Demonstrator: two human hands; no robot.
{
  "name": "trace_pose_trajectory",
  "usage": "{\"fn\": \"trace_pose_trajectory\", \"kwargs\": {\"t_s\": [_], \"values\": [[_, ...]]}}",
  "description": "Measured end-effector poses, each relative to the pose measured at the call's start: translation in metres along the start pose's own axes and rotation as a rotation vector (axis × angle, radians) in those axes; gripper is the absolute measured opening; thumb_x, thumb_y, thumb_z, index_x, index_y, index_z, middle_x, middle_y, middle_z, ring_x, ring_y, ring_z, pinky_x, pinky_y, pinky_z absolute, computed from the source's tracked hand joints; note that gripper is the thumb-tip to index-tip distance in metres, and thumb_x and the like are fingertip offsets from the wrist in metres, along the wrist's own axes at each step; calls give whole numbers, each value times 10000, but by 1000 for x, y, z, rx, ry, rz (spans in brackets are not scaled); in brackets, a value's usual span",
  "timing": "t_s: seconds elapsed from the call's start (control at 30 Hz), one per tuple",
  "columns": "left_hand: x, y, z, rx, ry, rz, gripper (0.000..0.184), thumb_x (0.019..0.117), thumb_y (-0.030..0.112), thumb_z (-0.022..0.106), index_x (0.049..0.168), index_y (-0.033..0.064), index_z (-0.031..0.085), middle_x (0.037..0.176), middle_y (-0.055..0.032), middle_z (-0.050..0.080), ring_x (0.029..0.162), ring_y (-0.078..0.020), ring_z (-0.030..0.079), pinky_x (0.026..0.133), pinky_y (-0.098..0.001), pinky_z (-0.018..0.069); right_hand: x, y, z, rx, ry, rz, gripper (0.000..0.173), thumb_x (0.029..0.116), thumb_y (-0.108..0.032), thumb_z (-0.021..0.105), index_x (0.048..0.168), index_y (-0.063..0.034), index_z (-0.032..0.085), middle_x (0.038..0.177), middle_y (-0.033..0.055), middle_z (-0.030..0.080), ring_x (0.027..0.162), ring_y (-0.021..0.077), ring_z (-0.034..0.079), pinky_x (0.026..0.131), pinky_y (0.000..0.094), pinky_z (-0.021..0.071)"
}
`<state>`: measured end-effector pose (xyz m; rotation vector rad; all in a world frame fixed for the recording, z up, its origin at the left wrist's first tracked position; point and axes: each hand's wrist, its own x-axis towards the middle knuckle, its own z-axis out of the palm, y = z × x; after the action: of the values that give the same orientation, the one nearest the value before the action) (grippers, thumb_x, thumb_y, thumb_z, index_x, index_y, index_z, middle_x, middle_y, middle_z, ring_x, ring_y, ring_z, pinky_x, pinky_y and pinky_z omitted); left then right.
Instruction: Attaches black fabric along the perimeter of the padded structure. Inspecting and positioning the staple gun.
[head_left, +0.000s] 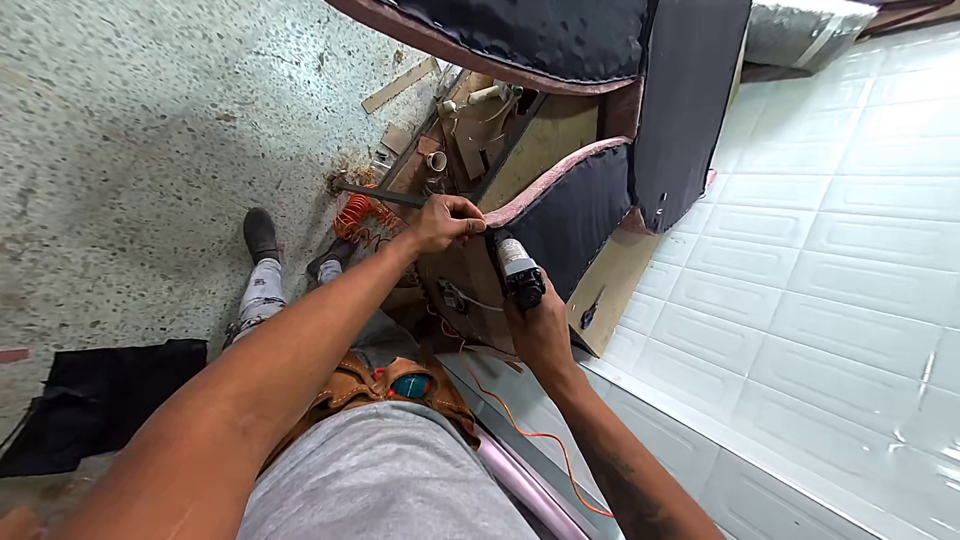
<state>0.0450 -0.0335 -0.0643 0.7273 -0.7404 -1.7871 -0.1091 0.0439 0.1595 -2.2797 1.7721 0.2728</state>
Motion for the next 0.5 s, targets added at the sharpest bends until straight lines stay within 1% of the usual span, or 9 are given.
{"fn": "trace_pose_trajectory", "kwargs": {"t_s": [0.07,0.17,0.23,0.3,0.4,0.43,0.5], "values": [[1,0,0,-8,-1,-1,172,900,165,806,1019,49,759,902,-76,749,730,-181,716,674,-353,635,2,-6,6,3,0,17,461,934,-158,672,1384,-141,574,1293,56,638,985,161,697,760,433,621],[2,1,-3,-7,-8,-3,176,903,168,804,1020,45,757,901,-78,748,727,-180,714,672,-349,632,3,-11,10,-15,-2,27,509,921,-149,683,1413,-144,555,1325,66,628,987,181,701,747,446,620],[2,-1,-3,-8,-10,-8,176,905,174,803,1019,48,759,895,-74,748,723,-179,714,671,-346,633,4,-15,10,-31,-13,36,530,914,-146,702,1422,-133,547,1326,80,626,993,196,704,756,453,621],[3,0,-3,-10,-5,-7,176,909,174,799,1023,47,758,898,-74,750,727,-180,718,675,-347,636,10,-20,10,-45,-9,50,510,909,-150,700,1401,-131,565,1305,69,645,1001,184,710,789,443,629],[2,3,-1,-2,-4,-18,178,909,171,799,1025,43,759,907,-77,753,736,-180,725,682,-345,639,4,-21,4,-32,-17,35,503,929,-148,695,1411,-129,551,1302,75,638,995,191,702,773,448,619],[2,4,-2,-1,-10,-15,177,906,170,801,1022,42,758,901,-77,752,729,-179,720,677,-344,635,3,-19,1,-25,-17,22,466,932,-155,687,1384,-135,571,1290,64,640,988,176,697,769,437,619],[1,5,-3,-3,-12,-17,178,902,169,804,1016,40,757,889,-79,748,717,-181,716,670,-349,634,-2,-10,-6,-11,-23,7,324,951,-176,671,1272,-140,637,1253,42,647,985,151,684,790,418,614]]}}
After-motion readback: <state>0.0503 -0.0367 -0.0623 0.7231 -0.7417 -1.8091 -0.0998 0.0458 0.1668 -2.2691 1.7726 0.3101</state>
